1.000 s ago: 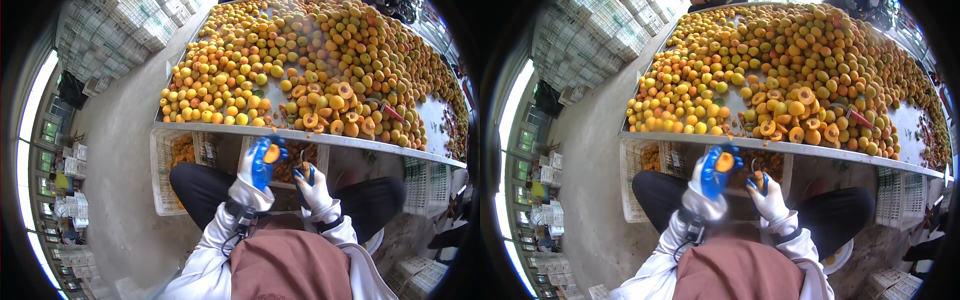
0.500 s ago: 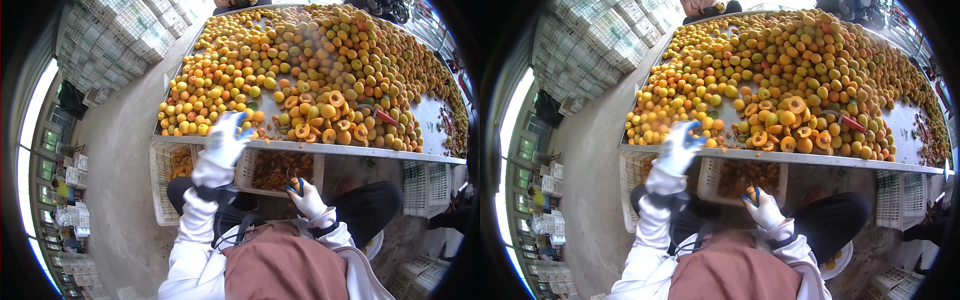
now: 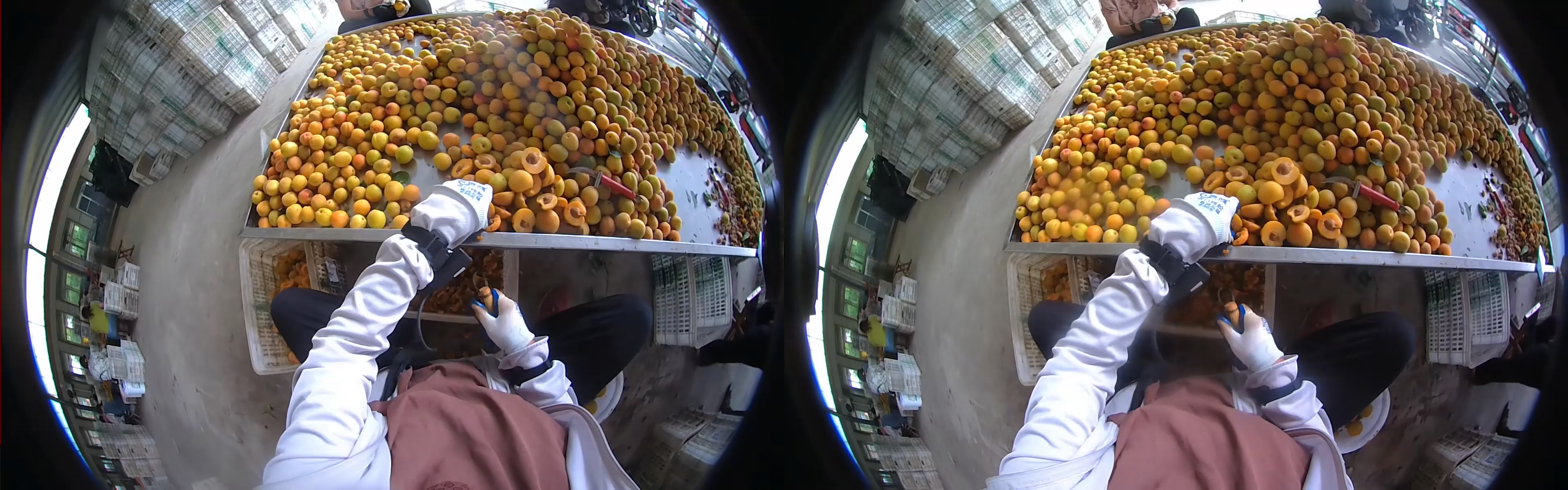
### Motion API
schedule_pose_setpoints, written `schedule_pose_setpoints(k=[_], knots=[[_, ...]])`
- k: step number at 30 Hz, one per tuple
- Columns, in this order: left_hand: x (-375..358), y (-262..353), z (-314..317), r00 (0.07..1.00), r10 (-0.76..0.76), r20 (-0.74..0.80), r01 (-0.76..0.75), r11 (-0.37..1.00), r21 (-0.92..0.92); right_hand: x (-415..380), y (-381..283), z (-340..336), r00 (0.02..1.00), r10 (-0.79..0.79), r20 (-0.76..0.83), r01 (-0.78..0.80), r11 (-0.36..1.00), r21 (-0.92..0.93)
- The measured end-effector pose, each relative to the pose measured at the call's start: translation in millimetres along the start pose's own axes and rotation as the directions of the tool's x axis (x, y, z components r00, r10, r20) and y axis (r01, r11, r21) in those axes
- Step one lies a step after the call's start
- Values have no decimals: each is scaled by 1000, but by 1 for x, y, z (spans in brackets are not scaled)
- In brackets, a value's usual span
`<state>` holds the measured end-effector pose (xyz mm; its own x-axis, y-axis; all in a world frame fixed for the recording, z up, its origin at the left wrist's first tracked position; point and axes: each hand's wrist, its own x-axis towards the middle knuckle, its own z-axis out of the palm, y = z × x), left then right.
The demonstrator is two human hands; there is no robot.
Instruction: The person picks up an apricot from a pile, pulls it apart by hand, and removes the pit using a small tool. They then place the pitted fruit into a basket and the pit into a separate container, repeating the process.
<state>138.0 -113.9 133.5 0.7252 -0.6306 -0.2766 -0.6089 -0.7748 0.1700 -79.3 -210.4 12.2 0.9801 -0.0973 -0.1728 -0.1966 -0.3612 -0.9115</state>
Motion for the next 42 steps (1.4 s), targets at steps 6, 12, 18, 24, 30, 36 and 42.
schedule_pose_setpoints(k=[6, 12, 18, 24, 30, 36, 42], knots=[[4, -38, 32, 978, -15, -210, -84, 888, -452, -7, -16, -9, 995, -38, -90, 45, 997, 68], [-92, -13, 43, 973, -60, -223, -226, -434, -872, -9, -51, -14, 977, -159, -142, 189, 953, 237], [-119, -1, 68, 990, -121, -78, -141, -705, -695, -7, -82, -8, 995, -100, 5, 97, 974, 206], [-117, -2, 89, 983, -172, -59, -168, -736, -655, -6, -88, -1, 987, -160, 5, 157, 972, 174], [-129, 24, 85, 959, -278, 59, -171, -729, -663, 2, -80, 9, 990, -129, 57, 119, 981, 153], [-124, 34, 90, 936, -345, 75, -219, -735, -641, 3, -77, 13, 992, -112, 62, 102, 983, 150], [-128, 49, 80, 902, -426, 65, -259, -656, -709, -2, -87, 12, 996, -30, 79, 31, 999, -19]])
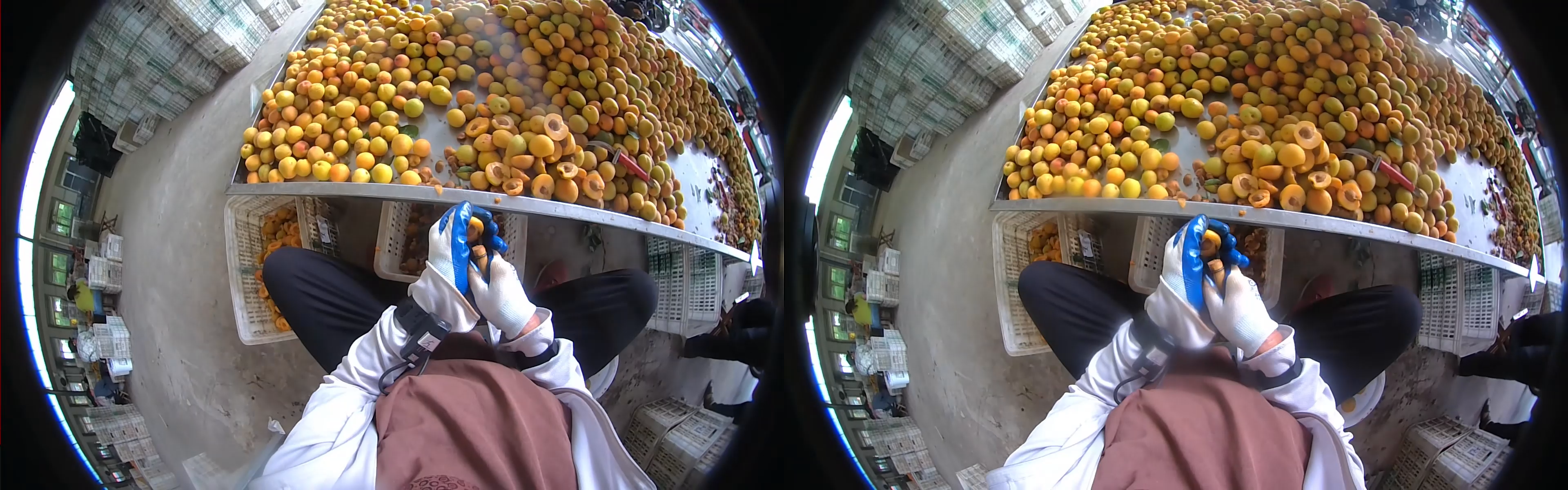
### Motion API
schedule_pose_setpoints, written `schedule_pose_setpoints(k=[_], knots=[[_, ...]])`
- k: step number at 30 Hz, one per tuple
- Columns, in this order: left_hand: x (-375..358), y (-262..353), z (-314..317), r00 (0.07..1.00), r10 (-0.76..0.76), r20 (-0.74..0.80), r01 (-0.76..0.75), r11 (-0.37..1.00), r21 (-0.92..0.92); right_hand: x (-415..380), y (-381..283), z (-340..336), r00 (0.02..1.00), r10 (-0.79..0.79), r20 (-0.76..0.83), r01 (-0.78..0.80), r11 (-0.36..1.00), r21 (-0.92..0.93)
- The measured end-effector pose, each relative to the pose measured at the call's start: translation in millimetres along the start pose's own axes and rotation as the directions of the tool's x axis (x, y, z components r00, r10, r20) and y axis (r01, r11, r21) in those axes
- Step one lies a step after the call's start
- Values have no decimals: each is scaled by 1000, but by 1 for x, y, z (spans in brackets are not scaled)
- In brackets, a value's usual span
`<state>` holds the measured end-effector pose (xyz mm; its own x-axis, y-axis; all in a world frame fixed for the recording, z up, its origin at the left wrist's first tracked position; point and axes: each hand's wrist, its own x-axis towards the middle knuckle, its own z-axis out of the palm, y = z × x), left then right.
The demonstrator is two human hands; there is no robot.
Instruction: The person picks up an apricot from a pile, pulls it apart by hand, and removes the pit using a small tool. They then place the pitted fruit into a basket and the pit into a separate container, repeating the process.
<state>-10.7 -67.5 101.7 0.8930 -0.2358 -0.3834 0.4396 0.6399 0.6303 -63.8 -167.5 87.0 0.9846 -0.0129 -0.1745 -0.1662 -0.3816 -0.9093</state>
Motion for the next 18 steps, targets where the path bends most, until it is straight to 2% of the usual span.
schedule_pose_setpoints(k=[3, 5, 6, 8, 9, 10, 12, 13, 14, 15, 16, 17, 18], knots=[[-1, -3, 0, 998, -18, -52, 19, 1000, 8, -2, 7, -5, 999, -35, 36, 36, 999, -13], [6, -7, -9, 1000, 3, -4, -3, 997, 73, -2, 9, -13, 989, -16, 149, 0, 994, 111], [8, -7, -12, 1000, 5, -3, -5, 997, 75, 1, 11, -17, 989, -19, 148, 2, 994, 112], [13, -5, -19, 998, -5, 67, -4, 991, 133, 6, 17, -26, 917, 132, 375, -236, 941, 245], [22, -9, -31, 992, 11, 125, -33, 984, 176, 7, 29, -27, 912, 66, 406, -209, 924, 321], [20, -5, -30, 992, 10, 125, -32, 983, 178, 7, 39, -24, 912, 66, 405, -210, 923, 323], [16, 1, -28, 935, -116, 335, 94, 992, 80, 5, 50, -18, 926, -114, 361, -77, 877, 474], [15, 2, -28, 934, -83, 348, 36, 989, 141, 3, 45, -21, 915, -41, 400, -171, 860, 481], [13, 1, -25, 934, -83, 346, 35, 989, 143, 3, 51, -25, 915, -43, 402, -171, 859, 483], [9, 0, -17, 941, -101, 323, 97, 995, 31, 1, 56, -31, 848, -29, 529, -368, 685, 629], [8, -2, -12, 946, -121, 302, 153, 985, -83, 0, 58, -34, 764, -57, 642, -551, 459, 697], [17, -7, -20, 941, -150, 302, 203, 967, -152, -6, 58, -30, 852, -25, 522, -436, 517, 737], [20, -5, -19, 943, -148, 299, 200, 968, -151, -7, 60, -32, 851, -28, 524, -437, 516, 737]])
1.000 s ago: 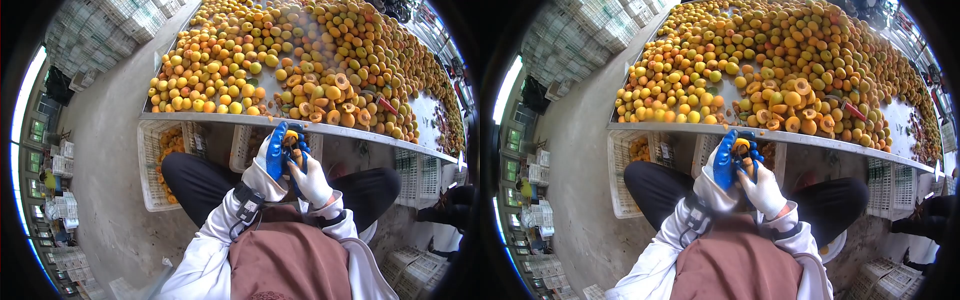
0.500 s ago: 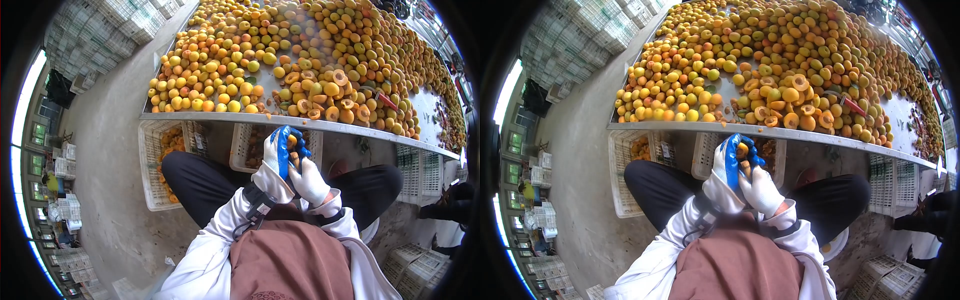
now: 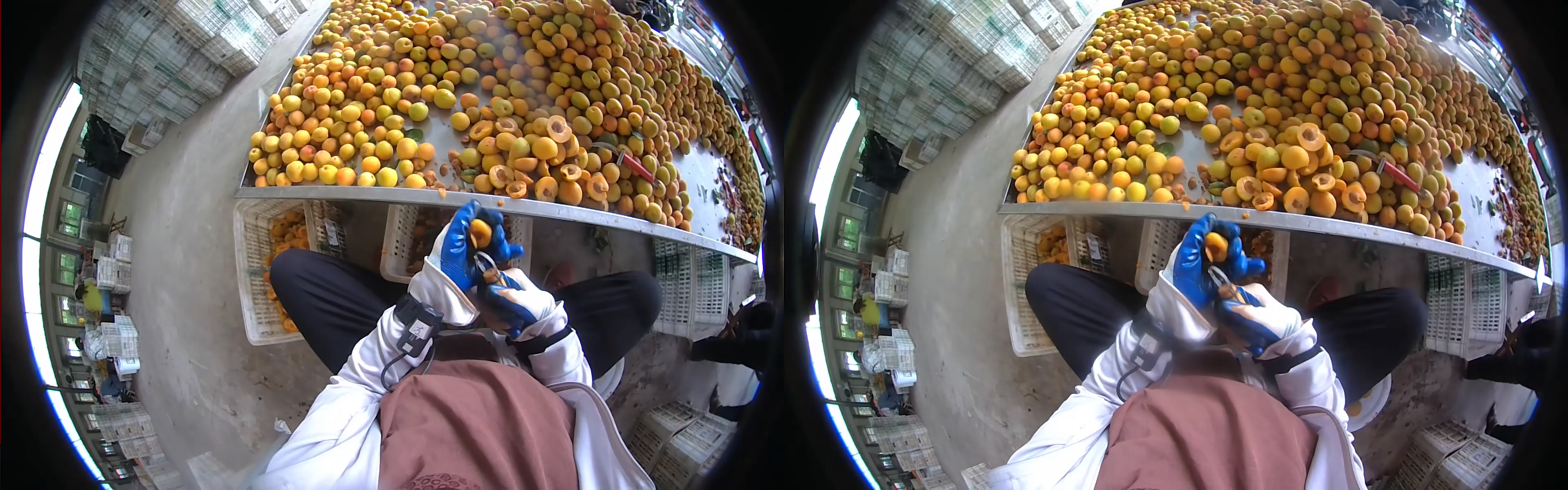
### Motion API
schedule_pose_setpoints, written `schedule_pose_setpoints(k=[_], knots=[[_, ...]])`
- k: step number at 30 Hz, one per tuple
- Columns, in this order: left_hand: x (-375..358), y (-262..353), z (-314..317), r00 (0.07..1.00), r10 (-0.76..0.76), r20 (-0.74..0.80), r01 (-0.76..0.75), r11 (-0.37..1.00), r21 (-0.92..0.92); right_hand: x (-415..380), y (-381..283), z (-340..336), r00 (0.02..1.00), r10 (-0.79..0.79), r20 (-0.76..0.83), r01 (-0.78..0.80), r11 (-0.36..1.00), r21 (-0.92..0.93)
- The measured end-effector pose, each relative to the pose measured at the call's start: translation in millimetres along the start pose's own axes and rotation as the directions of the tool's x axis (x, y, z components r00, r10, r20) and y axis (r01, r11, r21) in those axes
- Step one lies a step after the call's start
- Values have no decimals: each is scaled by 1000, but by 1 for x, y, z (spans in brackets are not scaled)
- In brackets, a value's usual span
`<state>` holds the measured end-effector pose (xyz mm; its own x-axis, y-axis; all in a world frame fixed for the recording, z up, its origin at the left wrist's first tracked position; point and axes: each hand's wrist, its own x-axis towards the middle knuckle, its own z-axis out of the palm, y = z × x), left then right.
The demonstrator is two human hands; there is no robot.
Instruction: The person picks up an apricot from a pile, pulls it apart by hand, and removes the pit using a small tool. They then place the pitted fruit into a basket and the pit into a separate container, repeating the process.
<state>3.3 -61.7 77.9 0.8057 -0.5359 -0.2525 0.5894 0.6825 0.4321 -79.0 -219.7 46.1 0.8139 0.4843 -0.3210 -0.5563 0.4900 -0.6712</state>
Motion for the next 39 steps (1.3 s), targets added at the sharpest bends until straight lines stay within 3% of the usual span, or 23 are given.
schedule_pose_setpoints(k=[2, 4, 6, 7, 8, 10, 11, 12, 15, 17, 18, 20, 21, 23, 27, 29, 32, 34, 36, 39], knots=[[8, 6, 2, 995, 62, -79, -65, 997, -33, -5, -3, -7, 987, 2, 158, -15, 997, 79], [13, 9, -11, 997, 77, 0, -77, 997, 5, -5, -3, -7, 988, -147, -39, 147, 989, 9], [14, 7, -19, 1000, 21, 2, -20, 991, -135, -1, -6, -2, 890, -417, -182, 406, 909, -97], [11, 4, -16, 998, 63, 26, -59, 991, -120, 6, -11, 2, 797, -542, -267, 444, 825, -350], [8, 3, -13, 998, 56, 27, -52, 991, -121, 12, -14, 3, 794, -543, -273, 443, 825, -350], [3, 3, -6, 995, 60, 74, -60, 998, -4, 22, -22, 9, 629, -769, -113, 403, 447, -798], [4, -1, -5, 995, 57, 77, -56, 998, -6, 22, -27, 20, 634, -758, -150, 373, 470, -800], [5, -6, -4, 996, 88, 34, -89, 995, 43, 25, -29, 24, 612, -780, -131, 299, 382, -875], [2, -10, -4, 995, 98, -5, -97, 989, 114, 34, -19, 22, 587, -793, -160, 222, 349, -910], [-2, -9, -6, 997, 76, -5, -75, 988, 135, 34, -16, 24, 661, -743, -111, 184, 303, -935], [-5, -9, -7, 993, 109, 34, -114, 958, 261, 33, -15, 22, 661, -742, -110, 183, 302, -936], [-8, -7, -7, 980, 158, 123, -198, 846, 495, 32, -15, 15, 675, -737, -35, 348, 360, -865], [-9, -6, -5, 979, 160, 125, -201, 846, 494, 32, -14, 13, 675, -737, -33, 349, 358, -866], [-11, -7, -1, 997, 64, -49, -45, 950, 310, 28, -12, 9, 708, -704, -52, 388, 449, -805], [-12, -11, -11, 988, 118, 95, -148, 892, 427, 14, -12, 9, 807, -590, -29, 349, 515, -783], [-12, -2, -5, 998, 10, -57, -5, 996, 90, 10, -9, 12, 810, -586, -16, 330, 477, -815], [-5, -5, -14, 994, 105, -40, -102, 992, 76, 9, -10, 11, 780, -615, -115, 271, 499, -823], [-7, -4, -9, 995, 95, -30, -93, 994, 63, 11, -14, 19, 766, -633, -113, 280, 487, -828], [-9, -3, -6, 1000, 24, -19, -24, 999, 22, 17, -16, 26, 682, -731, -10, 324, 315, -892], [-11, -6, -7, 998, 70, 0, -70, 996, 62, 30, -9, 24, 668, -743, -38, 236, 260, -936]])
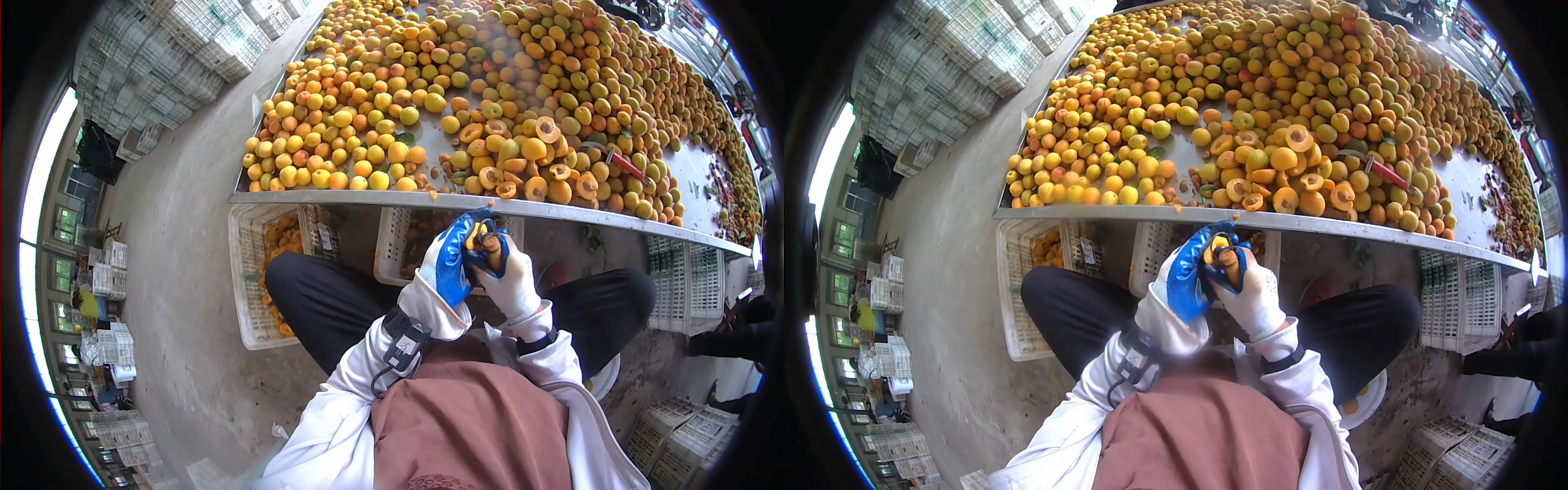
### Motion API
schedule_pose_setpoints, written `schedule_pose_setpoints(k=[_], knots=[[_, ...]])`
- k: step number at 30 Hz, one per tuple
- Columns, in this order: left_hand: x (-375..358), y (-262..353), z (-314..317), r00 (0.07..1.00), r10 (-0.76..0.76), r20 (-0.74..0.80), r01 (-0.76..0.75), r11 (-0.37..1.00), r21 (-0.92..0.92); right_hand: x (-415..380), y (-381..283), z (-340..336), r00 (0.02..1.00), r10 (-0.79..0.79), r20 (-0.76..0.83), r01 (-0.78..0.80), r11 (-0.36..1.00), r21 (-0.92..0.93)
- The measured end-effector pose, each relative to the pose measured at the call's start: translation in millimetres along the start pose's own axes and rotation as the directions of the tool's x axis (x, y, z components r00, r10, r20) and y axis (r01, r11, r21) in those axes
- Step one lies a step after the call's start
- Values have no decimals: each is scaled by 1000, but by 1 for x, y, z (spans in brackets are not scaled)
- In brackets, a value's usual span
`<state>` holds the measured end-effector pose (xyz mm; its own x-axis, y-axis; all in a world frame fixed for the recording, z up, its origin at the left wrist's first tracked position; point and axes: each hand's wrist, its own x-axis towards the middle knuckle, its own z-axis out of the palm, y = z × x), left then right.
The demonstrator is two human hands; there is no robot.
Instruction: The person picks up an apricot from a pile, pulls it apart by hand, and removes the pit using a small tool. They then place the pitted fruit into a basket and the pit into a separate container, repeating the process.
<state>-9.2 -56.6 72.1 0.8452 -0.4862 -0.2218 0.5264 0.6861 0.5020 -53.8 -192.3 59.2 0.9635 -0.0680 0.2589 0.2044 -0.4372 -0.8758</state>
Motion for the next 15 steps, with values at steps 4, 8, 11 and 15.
schedule_pose_setpoints(k=[4, 8, 11, 15], knots=[[-8, 10, -5, 996, 91, -18, -81, 945, 315, 0, -5, 3, 999, -35, -20, 36, 997, 72], [-10, 33, -13, 976, 203, -80, -181, 957, 228, -3, -6, 1, 1000, 15, -23, -12, 991, 135], [-11, 94, -46, 870, 493, 16, -443, 765, 468, -6, 4, -5, 997, 77, -5, -76, 992, 104], [-51, 176, -88, 494, 869, -36, -203, 155, 967, -13, 22, -8, 987, 157, 23, -157, 987, 29]])
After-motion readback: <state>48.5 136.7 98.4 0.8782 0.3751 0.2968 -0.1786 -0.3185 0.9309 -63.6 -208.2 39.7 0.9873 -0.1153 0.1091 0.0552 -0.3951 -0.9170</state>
